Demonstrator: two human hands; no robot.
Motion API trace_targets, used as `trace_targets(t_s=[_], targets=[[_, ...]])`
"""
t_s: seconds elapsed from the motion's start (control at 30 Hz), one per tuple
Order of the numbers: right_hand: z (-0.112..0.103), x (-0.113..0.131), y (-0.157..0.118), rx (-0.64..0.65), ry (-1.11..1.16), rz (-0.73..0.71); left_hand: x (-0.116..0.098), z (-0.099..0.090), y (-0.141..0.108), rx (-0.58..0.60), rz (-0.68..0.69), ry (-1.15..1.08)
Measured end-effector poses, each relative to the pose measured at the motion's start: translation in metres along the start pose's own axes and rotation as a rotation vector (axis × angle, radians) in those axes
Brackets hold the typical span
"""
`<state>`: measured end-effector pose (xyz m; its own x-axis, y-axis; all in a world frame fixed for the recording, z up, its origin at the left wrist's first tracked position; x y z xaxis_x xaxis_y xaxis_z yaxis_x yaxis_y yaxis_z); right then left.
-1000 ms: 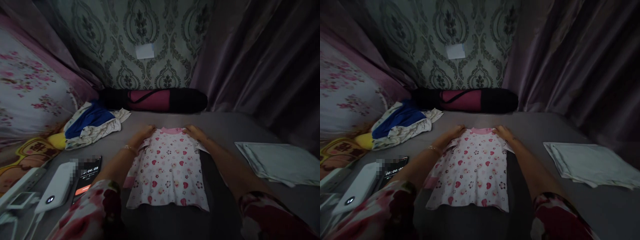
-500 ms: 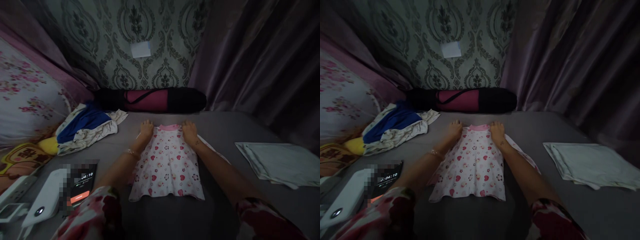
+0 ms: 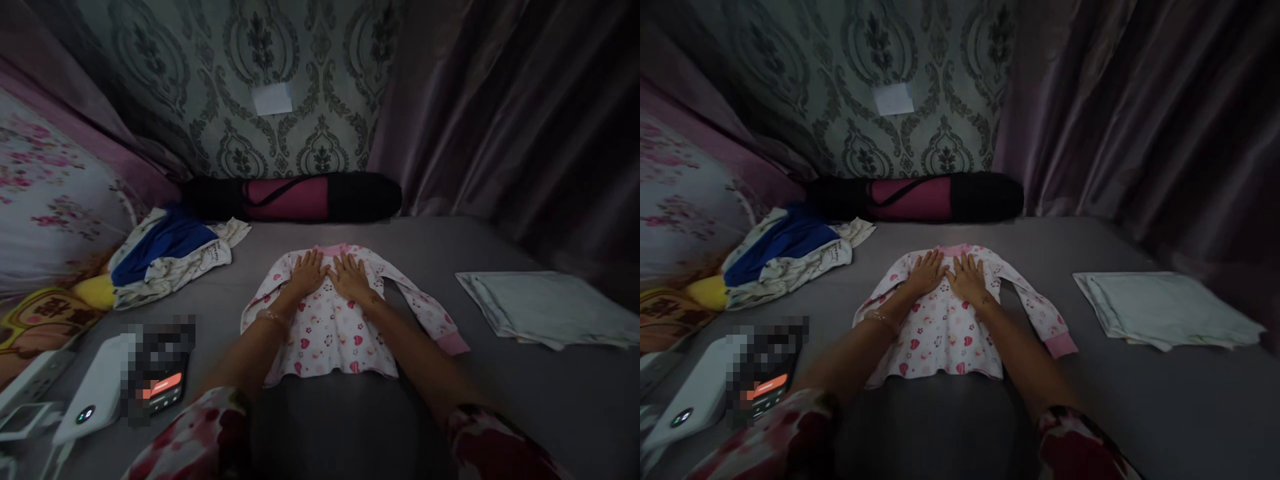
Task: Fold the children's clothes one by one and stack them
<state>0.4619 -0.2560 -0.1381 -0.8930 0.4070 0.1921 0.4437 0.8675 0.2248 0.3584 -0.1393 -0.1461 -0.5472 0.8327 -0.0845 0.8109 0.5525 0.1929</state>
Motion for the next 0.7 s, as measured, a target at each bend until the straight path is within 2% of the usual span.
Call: trace_targets(t_s=[0.2, 0.27, 0.37, 0.43, 0.5, 0.6, 0.7], targets=[[-0.012, 0.000, -0.003, 0.084, 0.088, 0.024, -0.002, -0.002, 0.001, 0.023, -0.013, -0.009], [-0.021, -0.005, -0.006, 0.130, 0.185, -0.002, -0.001, -0.003, 0.002, 0.040, -0.017, -0.025], [-0.045, -0.021, -0.012, 0.098, 0.380, -0.060, 0.000, -0.005, 0.003, 0.068, -0.023, -0.055], [-0.066, -0.039, -0.017, 0.067, 0.484, -0.035, 0.000, -0.007, 0.004, 0.094, -0.027, -0.076], [-0.087, -0.063, -0.023, 0.063, 0.516, 0.054, 0.000, -0.009, 0.004, 0.120, -0.033, -0.081], [-0.113, -0.108, -0.043, 0.024, 0.437, 0.258, -0.001, -0.011, 0.006, 0.155, -0.047, -0.065], [-0.126, -0.150, -0.074, -0.002, 0.277, 0.399, -0.002, -0.014, 0.009, 0.189, -0.054, -0.054]])
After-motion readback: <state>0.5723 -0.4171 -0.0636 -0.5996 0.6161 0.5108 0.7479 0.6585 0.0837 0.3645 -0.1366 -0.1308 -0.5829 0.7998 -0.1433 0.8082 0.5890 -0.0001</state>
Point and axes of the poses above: each hand's wrist, its own y-axis towards the middle knuckle, its own z-axis out of the palm, x = y × z, the point moved 1 cm from there along y, towards the middle knuckle, and after that the axes turned 9 degrees about -x, right-handed, at the moved point
